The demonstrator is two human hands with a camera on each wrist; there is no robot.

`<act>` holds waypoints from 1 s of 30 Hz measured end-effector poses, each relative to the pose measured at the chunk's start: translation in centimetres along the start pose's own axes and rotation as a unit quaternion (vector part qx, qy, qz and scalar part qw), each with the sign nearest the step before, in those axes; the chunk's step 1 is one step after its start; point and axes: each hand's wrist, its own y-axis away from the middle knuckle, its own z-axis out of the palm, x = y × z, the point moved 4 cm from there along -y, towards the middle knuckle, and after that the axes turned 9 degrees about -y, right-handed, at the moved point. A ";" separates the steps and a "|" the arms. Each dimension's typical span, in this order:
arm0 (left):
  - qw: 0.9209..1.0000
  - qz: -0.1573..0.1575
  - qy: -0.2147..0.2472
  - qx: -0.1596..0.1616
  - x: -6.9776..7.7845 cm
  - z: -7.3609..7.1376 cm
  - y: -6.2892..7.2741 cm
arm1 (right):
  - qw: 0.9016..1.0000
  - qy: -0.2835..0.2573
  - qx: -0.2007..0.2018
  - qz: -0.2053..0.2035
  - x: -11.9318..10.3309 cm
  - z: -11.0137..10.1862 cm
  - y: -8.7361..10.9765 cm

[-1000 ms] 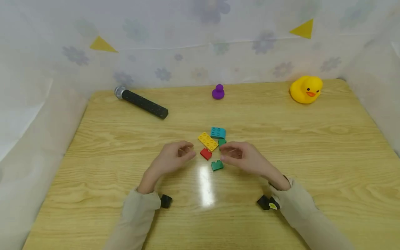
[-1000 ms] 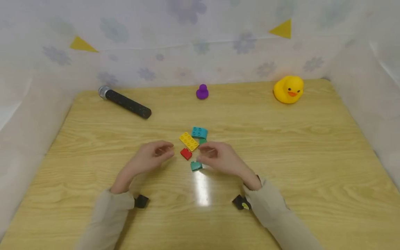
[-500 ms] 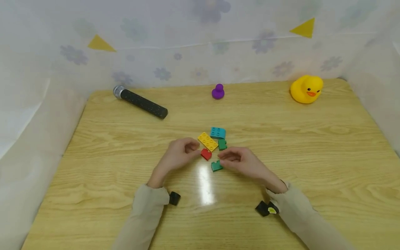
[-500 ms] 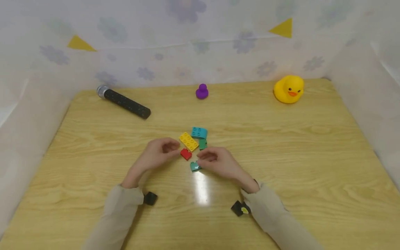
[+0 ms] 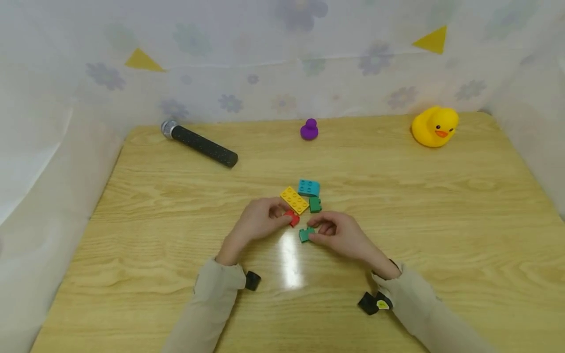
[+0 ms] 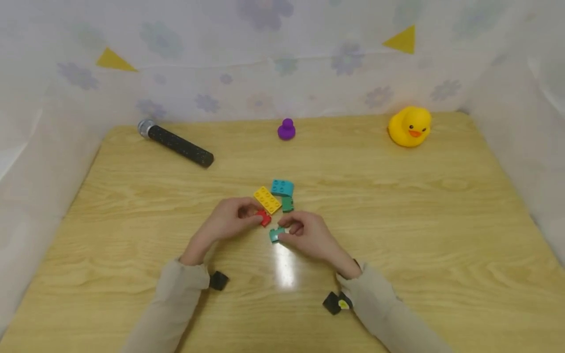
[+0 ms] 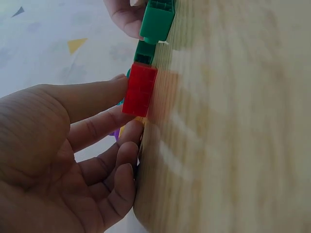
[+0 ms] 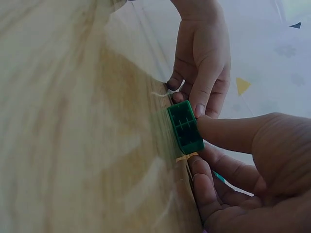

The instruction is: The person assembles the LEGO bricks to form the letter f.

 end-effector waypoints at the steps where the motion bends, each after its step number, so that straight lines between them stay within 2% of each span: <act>1: 1.000 0.001 0.004 -0.003 -0.1 0.0 0.0 | 1.000 0.001 0.001 0.002 0.1 0.0 0.0; 8: 0.999 0.000 0.027 -0.023 -0.7 -0.4 0.0 | 1.000 0.013 0.002 0.004 0.1 0.0 -0.1; 15: 0.999 0.012 0.027 -0.034 -0.6 -0.5 0.2 | 0.999 0.041 0.003 -0.021 0.1 0.2 -0.2; 24: 0.998 0.015 0.028 -0.048 -0.7 -0.6 0.3 | 0.999 0.038 0.000 -0.022 -0.1 0.1 -0.1; 30: 0.998 0.004 0.025 -0.059 -1.0 -0.6 0.5 | 1.000 0.027 -0.007 -0.014 -0.1 0.2 0.0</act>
